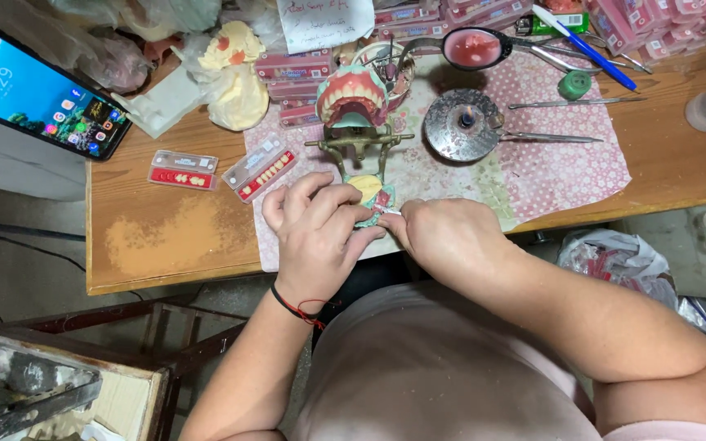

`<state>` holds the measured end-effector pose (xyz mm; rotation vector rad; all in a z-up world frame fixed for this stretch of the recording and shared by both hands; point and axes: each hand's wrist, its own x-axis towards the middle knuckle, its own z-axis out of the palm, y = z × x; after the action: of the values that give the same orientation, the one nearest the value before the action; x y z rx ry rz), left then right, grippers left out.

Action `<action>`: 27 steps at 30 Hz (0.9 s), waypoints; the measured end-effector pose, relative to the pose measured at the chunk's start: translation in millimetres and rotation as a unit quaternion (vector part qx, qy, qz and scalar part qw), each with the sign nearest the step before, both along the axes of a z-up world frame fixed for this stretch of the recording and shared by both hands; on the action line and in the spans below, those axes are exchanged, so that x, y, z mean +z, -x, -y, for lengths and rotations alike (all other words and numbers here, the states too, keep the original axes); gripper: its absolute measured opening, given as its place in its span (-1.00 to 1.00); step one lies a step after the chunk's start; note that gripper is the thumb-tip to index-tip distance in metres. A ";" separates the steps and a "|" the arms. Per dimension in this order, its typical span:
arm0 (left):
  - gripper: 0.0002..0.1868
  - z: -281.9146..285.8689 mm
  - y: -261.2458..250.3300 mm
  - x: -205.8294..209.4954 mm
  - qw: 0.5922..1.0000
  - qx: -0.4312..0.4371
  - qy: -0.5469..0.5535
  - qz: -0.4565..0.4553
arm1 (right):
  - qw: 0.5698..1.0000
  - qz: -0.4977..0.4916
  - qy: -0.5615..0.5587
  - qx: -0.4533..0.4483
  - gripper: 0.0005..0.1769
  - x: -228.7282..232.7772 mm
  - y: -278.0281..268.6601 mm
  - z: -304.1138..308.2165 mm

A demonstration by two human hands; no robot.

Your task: Refining a dental prosthesis model on an articulator using dental tools and wax.

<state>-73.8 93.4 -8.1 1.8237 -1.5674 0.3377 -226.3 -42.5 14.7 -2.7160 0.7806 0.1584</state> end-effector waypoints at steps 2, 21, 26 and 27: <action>-0.81 0.2 0.6 0.4 1.000 -0.003 0.008 -0.009 | 1.000 -0.004 -0.008 0.003 -0.37 3.8 -0.7 -0.5; -0.82 2.3 -2.7 -3.9 0.999 -0.029 0.023 -0.035 | 0.990 -0.077 -0.114 -0.015 -0.26 25.1 -11.9 4.1; -0.81 2.3 -4.1 -5.1 0.998 -0.036 0.027 -0.039 | 0.985 -0.098 -0.139 0.000 -0.30 36.2 -16.9 14.1; -0.80 2.3 -4.3 -5.4 0.998 -0.038 0.031 -0.038 | 0.982 -0.109 -0.152 0.011 -0.31 37.8 -17.9 17.7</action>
<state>-69.5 91.1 -13.6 1.7049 -1.5515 0.2762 -208.4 -60.3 52.5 -2.4426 0.7167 0.5413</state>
